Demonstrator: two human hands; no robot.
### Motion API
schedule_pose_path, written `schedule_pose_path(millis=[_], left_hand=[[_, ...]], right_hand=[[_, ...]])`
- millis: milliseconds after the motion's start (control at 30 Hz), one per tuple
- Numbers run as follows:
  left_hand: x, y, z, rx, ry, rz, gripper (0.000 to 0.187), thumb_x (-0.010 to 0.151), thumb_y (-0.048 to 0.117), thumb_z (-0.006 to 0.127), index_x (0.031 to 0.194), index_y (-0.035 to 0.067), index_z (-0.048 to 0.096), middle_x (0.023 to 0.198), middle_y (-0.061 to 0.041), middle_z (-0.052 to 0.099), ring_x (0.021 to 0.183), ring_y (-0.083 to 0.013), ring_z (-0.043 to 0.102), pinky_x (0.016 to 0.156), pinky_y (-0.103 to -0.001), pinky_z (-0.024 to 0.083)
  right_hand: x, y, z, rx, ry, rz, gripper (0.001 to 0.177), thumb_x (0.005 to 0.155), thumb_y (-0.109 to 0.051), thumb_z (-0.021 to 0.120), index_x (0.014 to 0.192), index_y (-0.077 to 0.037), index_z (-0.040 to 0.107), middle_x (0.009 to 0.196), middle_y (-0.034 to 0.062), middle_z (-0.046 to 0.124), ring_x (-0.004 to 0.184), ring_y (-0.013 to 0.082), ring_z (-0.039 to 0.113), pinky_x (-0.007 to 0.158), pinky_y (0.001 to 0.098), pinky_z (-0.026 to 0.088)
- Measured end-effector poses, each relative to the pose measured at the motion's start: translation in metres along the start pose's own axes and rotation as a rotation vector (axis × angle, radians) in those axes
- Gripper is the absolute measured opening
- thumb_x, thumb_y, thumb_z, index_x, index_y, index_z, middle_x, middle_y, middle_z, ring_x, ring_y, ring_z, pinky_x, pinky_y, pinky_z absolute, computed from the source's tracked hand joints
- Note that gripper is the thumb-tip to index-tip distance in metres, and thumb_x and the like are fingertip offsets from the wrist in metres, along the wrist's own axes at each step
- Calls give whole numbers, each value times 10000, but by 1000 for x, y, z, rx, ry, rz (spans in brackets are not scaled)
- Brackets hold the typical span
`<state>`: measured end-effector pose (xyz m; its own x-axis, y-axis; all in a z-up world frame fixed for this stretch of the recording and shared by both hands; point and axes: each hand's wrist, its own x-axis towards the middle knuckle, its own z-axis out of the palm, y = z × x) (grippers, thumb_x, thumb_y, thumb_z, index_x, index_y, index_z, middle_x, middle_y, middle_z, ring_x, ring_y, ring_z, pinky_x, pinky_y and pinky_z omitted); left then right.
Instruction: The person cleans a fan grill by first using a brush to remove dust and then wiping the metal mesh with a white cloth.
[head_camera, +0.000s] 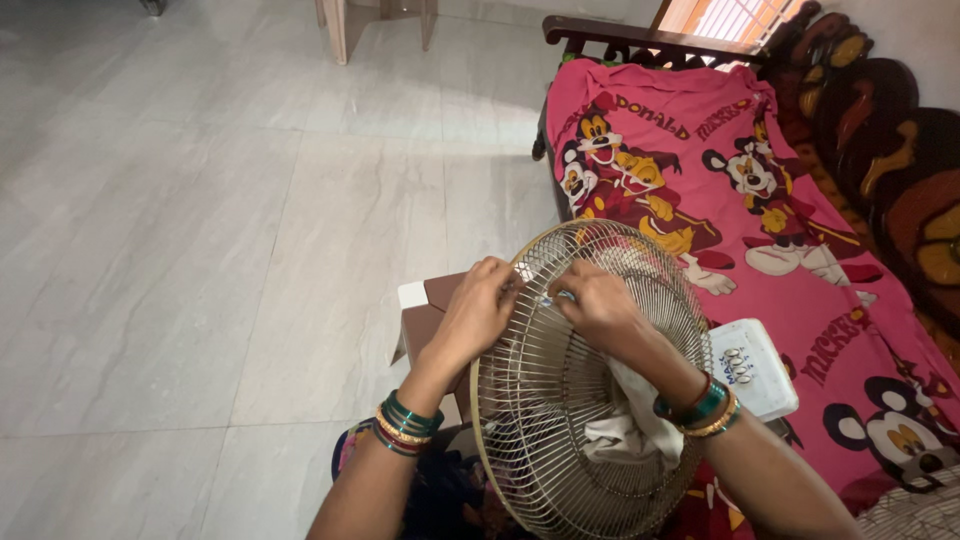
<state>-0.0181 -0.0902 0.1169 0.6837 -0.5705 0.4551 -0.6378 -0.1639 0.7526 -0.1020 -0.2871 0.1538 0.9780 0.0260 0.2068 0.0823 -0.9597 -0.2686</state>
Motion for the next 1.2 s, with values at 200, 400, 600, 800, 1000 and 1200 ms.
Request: schedule_pose_path(millis=[200,400,600,800,1000,1200], left_hand=[[0,1,-1,-15,0,-21,143,899,30,650,1040,7,656,1068,-141,638,982,-316,651,865,-418,523],[2,-17,-2,-109,133,-77,115,947,69,653,1043,8,674,1073,-131,671,906,-263,705,816,-364,579],[13,-46,6,-193,260,-147,158,924,83,682,1066,27,722,1053,-120,725,889,-240,739,786,-344,595],[18,-54,18,-233,221,-193,220,919,109,695,1118,27,741,1063,-140,744,889,-234,746,790,-334,591],[21,-80,41,-428,109,-342,244,954,148,674,1165,33,720,1048,-156,786,933,-202,763,822,-326,593],[23,-101,69,-464,44,-267,238,940,126,676,1135,7,743,1078,-120,756,958,-200,739,846,-317,578]], right_hand=[[9,3,5,50,12,55,181,842,-120,714,1011,-62,740,994,125,745,844,276,724,778,386,570],[15,9,-7,18,-73,129,160,867,-139,708,1014,-91,751,1065,108,754,879,258,748,793,362,584],[20,-4,-26,94,120,59,206,906,-142,679,1081,-47,732,1088,183,699,993,353,687,869,424,530],[47,1,-10,-4,27,-157,190,916,-140,647,1040,-33,743,1041,185,690,1011,373,663,907,443,518],[71,6,-4,-122,-140,-115,228,887,-200,654,1026,-54,761,1027,184,721,1013,375,677,905,462,523],[65,-22,-33,-254,-317,-93,243,900,-227,635,1065,-91,752,1017,172,735,975,363,698,889,463,544]])
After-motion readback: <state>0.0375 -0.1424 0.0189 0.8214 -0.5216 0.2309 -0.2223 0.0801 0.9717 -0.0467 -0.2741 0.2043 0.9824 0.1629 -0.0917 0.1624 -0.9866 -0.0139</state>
